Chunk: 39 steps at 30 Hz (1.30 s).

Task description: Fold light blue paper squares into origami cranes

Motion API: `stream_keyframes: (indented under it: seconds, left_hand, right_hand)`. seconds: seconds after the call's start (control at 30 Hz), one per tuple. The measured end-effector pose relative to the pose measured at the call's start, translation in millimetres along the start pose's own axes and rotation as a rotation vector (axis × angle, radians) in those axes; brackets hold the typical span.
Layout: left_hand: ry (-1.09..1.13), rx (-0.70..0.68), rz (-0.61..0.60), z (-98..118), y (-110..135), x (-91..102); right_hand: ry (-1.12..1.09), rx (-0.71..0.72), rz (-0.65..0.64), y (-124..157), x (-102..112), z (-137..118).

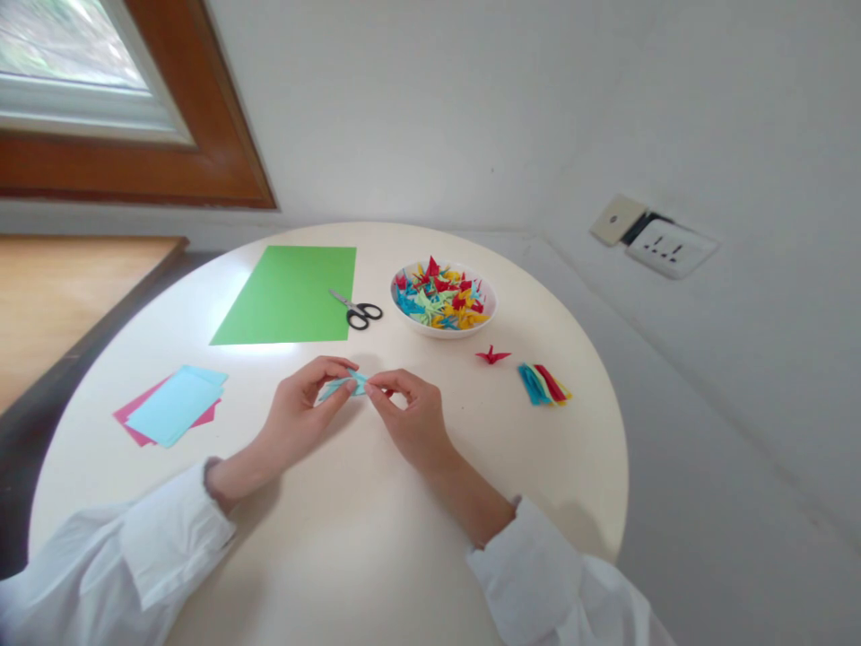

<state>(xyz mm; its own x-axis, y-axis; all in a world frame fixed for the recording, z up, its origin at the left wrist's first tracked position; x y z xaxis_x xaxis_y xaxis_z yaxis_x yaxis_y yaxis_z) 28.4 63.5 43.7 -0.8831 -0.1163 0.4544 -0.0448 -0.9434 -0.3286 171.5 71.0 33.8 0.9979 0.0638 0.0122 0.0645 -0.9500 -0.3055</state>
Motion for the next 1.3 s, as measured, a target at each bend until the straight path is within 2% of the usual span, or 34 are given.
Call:
stream_keyframes:
  seconds: [0.23, 0.5, 1.13, 1.3]
  left_hand:
    - [-0.05, 0.034, -0.069, 2.9, 1.8, 0.1]
    - [0.028, 0.059, -0.115, -0.1, 0.9, -2.9]
    - [-0.034, -0.036, -0.08, 3.3, 1.9, -1.4]
    - [-0.056, -0.025, -0.076, 3.2, 2.6, -0.7]
  right_hand:
    - [0.016, 0.004, -0.039, 1.4, -1.4, 0.3]
    - [0.027, 0.035, -0.036, 1.6, -0.5, -2.0]
    - [-0.076, -0.023, -0.045, 2.5, -3.0, -2.2]
    - [-0.082, -0.043, -0.028, 2.3, -3.8, -4.1]
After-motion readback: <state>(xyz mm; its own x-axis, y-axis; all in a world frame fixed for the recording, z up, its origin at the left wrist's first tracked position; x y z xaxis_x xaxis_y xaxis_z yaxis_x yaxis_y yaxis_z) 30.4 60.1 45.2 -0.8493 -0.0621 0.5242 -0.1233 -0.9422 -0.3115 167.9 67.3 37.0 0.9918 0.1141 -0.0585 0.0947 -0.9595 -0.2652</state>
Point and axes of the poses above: each hand's wrist, its own y-axis away from the middle knuckle, its own x-axis out of the back of the hand, z = x × y, the point moved 3 cm from there along -y, towards the middle knuckle, and after that the axes turned 9 degrees about -y, right-handed, at the moved point
